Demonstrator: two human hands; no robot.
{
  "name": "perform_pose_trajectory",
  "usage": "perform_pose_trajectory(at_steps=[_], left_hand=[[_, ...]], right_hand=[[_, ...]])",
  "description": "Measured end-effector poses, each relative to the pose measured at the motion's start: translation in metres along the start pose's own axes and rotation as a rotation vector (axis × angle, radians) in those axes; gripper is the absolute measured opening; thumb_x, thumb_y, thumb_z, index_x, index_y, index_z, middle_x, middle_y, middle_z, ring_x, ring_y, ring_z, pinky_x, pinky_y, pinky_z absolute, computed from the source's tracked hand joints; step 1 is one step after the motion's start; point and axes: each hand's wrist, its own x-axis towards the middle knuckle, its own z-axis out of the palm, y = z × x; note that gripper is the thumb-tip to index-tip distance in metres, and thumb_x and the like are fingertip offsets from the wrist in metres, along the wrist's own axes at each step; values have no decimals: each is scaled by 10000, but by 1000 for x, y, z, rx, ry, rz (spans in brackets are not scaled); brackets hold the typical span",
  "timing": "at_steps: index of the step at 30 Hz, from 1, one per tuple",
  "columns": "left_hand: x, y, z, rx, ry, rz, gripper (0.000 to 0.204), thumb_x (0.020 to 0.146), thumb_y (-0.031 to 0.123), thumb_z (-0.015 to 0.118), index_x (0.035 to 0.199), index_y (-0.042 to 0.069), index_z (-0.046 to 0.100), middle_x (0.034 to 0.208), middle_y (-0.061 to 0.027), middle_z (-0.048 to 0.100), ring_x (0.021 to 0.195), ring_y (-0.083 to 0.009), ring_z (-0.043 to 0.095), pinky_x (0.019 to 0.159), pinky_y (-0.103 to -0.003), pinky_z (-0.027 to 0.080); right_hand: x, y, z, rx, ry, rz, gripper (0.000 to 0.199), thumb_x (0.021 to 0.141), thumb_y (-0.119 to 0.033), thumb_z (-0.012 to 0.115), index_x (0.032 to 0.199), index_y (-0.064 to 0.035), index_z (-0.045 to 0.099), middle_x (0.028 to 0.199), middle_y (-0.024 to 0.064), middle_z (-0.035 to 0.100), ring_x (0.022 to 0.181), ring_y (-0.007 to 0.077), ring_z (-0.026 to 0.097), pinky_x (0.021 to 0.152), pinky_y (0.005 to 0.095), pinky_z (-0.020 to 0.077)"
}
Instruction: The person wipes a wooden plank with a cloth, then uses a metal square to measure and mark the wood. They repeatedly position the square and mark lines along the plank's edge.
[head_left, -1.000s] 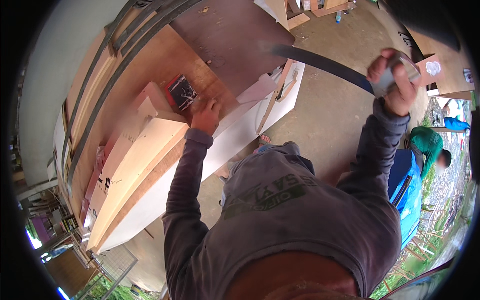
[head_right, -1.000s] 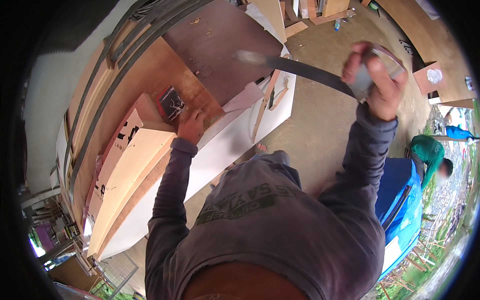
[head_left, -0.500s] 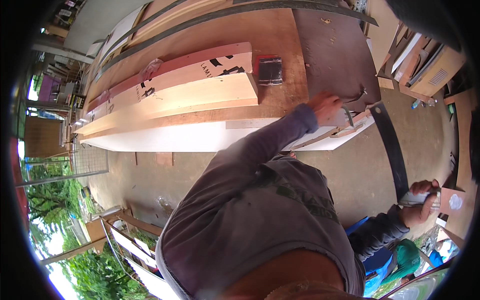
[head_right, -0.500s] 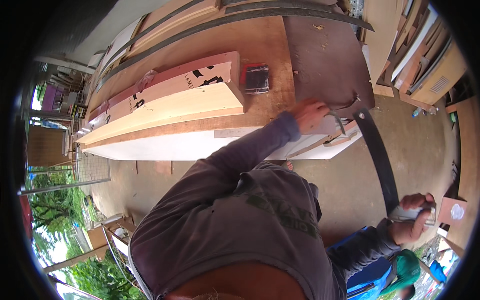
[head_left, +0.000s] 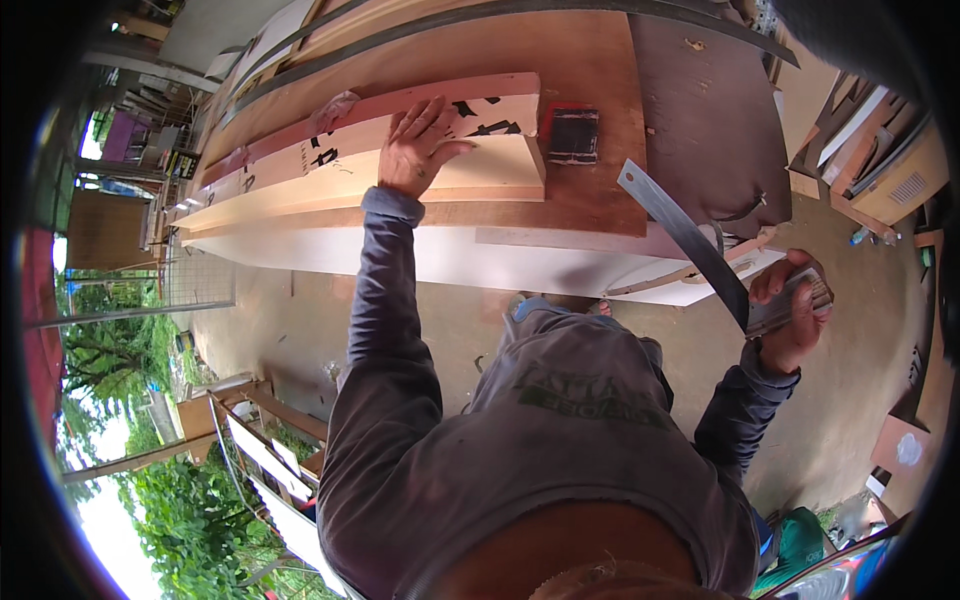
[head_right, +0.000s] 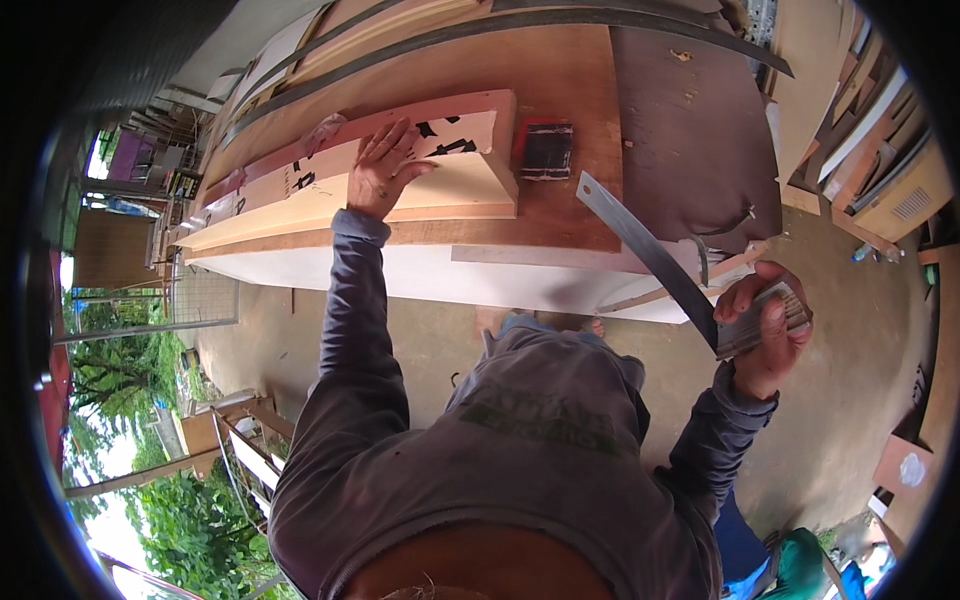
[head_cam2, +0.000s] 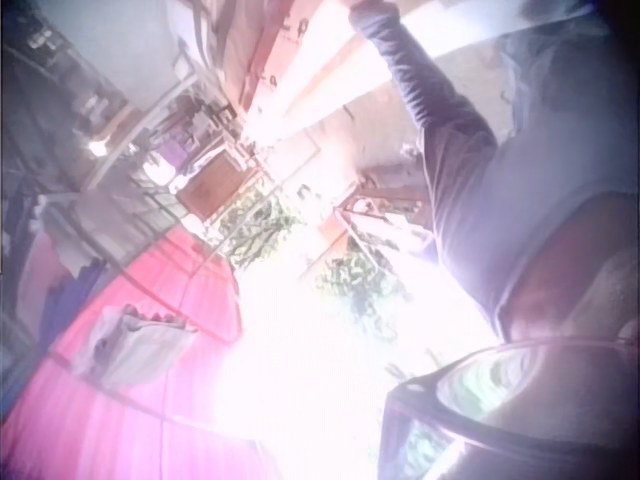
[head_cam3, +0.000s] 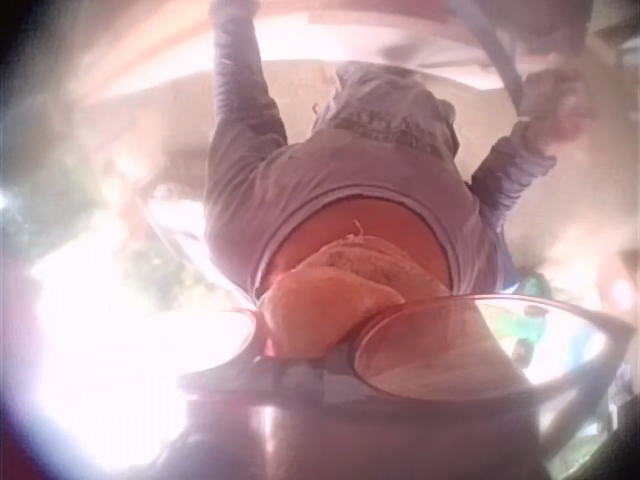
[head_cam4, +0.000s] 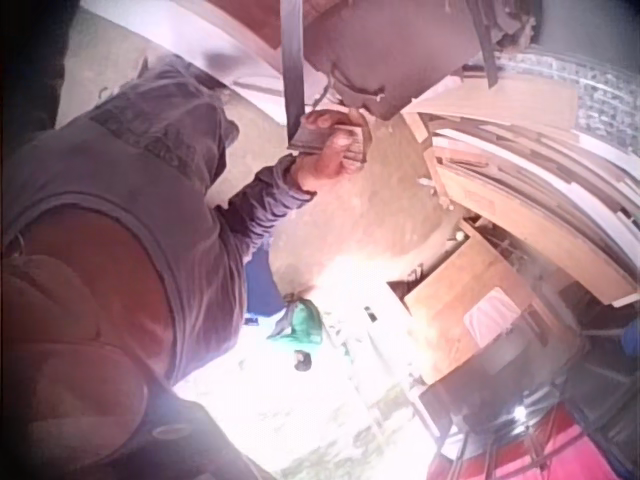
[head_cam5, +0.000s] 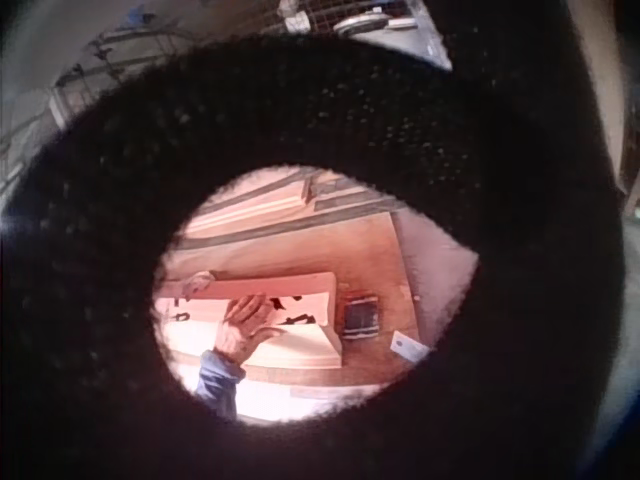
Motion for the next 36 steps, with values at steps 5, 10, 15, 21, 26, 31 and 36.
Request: perform_pose_trajectory(at_steps=[5, 10, 15, 21, 26, 31, 36], left_hand=[[19, 10, -5, -92, -91, 129, 461, 877, 362, 730, 1203, 38, 697, 1316, -145, 647, 1225, -347, 590, 999, -477, 471], [29, 21, 3, -143, -75, 152, 420, 907, 365, 688, 1175, 41, 699, 1286, -116, 659, 1167, -311, 602, 995, -477, 470], [34, 35, 4, -23, -41, 221, 406, 914, 351, 682, 1169, 36, 701, 1299, -129, 652, 1174, -327, 604, 986, -482, 469], [47, 41, 10, -195, -55, 288, 318, 865, 241, 757, 1106, 35, 726, 1238, -109, 692, 1166, -326, 624, 937, -478, 496], [49, 27, 12, -539, -29, 118, 103, 910, 108, 661, 984, 42, 689, 1070, -127, 706, 948, -343, 662, 832, -424, 508], [14, 54, 20, -485, 132, 344, 374, 903, 66, 617, 1273, 34, 577, 1450, -153, 526, 1430, -280, 413, 1163, -455, 326], [-27, 137, 25, -970, 226, 310, 747, 708, 119, 853, 1344, 18, 474, 1437, -213, 484, 1362, -434, 451, 1090, -547, 398]], right_hand=[[4, 4, 0, 68, -15, 57, 408, 1007, -257, 590, 1259, 62, 559, 805, 104, 563, 691, 206, 562, 630, 358, 490], [-2, 10, 3, 55, 36, 76, 324, 1004, -237, 590, 1192, 27, 567, 824, 98, 547, 702, 198, 545, 647, 359, 483], [-9, 26, 16, 127, 98, 106, 297, 1000, -233, 606, 1175, 0, 550, 866, 87, 546, 745, 188, 536, 675, 350, 480], [-33, 29, 42, 157, 146, 60, 315, 993, -244, 618, 1181, 0, 551, 849, 87, 537, 724, 185, 525, 661, 341, 470], [-49, 36, 85, 296, 258, -48, 383, 997, -252, 593, 1282, -15, 500, 926, 86, 525, 797, 179, 514, 710, 354, 458], [-60, 55, 154, 501, 556, -123, 400, 1027, -295, 581, 1341, -68, 480, 1060, 102, 570, 948, 228, 580, 885, 423, 502], [-73, 76, 222, 767, 598, -115, 300, 995, -369, 624, 1007, -69, 617, 1056, 165, 674, 1221, 357, 579, 1114, 630, 377]])
